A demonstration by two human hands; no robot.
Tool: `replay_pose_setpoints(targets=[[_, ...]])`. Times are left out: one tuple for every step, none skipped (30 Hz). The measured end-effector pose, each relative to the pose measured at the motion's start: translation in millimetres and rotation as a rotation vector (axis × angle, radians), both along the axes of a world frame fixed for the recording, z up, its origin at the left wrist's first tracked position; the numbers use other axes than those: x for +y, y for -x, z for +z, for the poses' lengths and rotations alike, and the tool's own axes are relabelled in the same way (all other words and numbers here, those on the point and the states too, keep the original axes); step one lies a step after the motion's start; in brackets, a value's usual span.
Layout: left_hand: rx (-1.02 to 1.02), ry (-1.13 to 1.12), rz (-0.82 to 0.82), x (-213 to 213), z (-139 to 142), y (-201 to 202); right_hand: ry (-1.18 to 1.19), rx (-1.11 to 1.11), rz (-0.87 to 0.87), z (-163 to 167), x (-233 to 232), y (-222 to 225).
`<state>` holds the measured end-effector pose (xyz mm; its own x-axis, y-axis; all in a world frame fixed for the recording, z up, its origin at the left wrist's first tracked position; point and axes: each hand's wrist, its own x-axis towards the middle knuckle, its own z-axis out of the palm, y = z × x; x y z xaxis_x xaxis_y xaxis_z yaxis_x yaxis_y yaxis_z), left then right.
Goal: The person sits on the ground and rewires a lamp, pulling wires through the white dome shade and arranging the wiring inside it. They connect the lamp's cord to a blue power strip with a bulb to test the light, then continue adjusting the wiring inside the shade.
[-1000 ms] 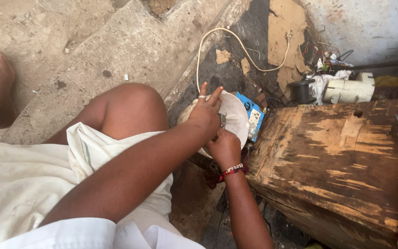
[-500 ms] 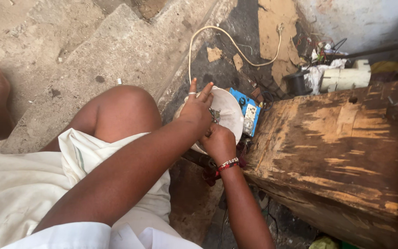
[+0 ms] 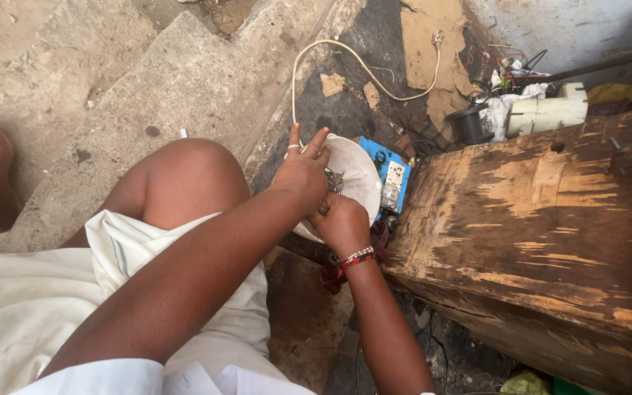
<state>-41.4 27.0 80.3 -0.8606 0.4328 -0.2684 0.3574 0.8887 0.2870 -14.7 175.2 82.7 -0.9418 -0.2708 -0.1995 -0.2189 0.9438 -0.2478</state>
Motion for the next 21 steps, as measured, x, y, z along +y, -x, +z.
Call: replay_pose_setpoints(targets=[[-0.005,0.004,0.004,-0.4,0.8,-0.5,0.002,0.002,0.003,0.4,-0.1,0.3],[0.010,-0.007,0.009,-1.2,1.4,-0.6,0.004,0.002,0.007,0.6,-0.4,0.5],[0.024,-0.019,0.014,-2.1,1.7,-1.6,0.006,-0.011,0.000,0.9,-1.1,-0.1],[0.038,-0.031,0.016,-2.5,1.9,-2.1,0.007,-0.024,-0.008,1.5,-1.2,-0.3],[0.038,-0.036,0.017,-2.8,1.9,-2.5,0.008,-0.036,-0.018,2.1,-1.4,-0.4],[0.038,-0.042,0.018,-2.6,1.7,-2.4,-0.006,-0.040,-0.028,2.6,-1.5,-0.1],[0.039,-0.048,0.020,-2.6,1.4,-2.9,-0.020,-0.044,-0.035,3.0,-1.9,-0.6],[0.036,-0.055,0.024,-1.9,1.0,-2.8,-0.034,-0.048,-0.040,3.1,-2.2,-0.3],[0.034,-0.062,0.030,-1.1,0.7,-2.4,-0.027,-0.033,-0.027,3.4,-2.4,0.0],[0.031,-0.067,0.037,-0.6,0.1,-1.8,-0.020,-0.019,-0.013,3.6,-2.2,0.3],[0.035,-0.072,0.041,-0.6,-0.5,-2.1,-0.012,-0.005,0.002,3.4,-2.6,-0.3],[0.038,-0.078,0.045,-0.2,-1.0,-2.0,-0.009,-0.004,0.006,2.8,-3.0,-0.2],[0.042,-0.084,0.048,0.0,-1.4,-2.1,-0.007,-0.003,0.010,2.2,-3.3,-0.3],[0.041,-0.075,0.045,0.3,-1.7,-1.9,-0.007,-0.001,0.012,1.6,-2.9,-0.2],[0.039,-0.067,0.044,0.5,-2.0,-2.6,-0.005,0.011,0.014,1.0,-2.4,-0.8],[0.039,-0.060,0.044,0.6,-2.1,-3.0,-0.003,0.024,0.017,0.1,-2.0,-0.9],[0.060,-0.061,0.052,0.8,-2.2,-3.6,-0.001,0.036,0.021,-1.0,-1.7,-0.6],[0.080,-0.062,0.059,1.1,-2.3,-4.2,-0.001,0.035,0.016,-2.1,-1.3,0.1],[0.099,-0.064,0.067,1.3,-2.4,-5.2,-0.001,0.033,0.010,-3.0,-0.8,0.0],[0.076,-0.045,0.057,1.6,-2.5,-5.4,-0.002,0.030,0.004,-4.0,-0.5,-0.2],[0.053,-0.027,0.046,2.5,-2.4,-5.4,-0.007,0.027,0.006,-4.7,-0.1,-0.6]])
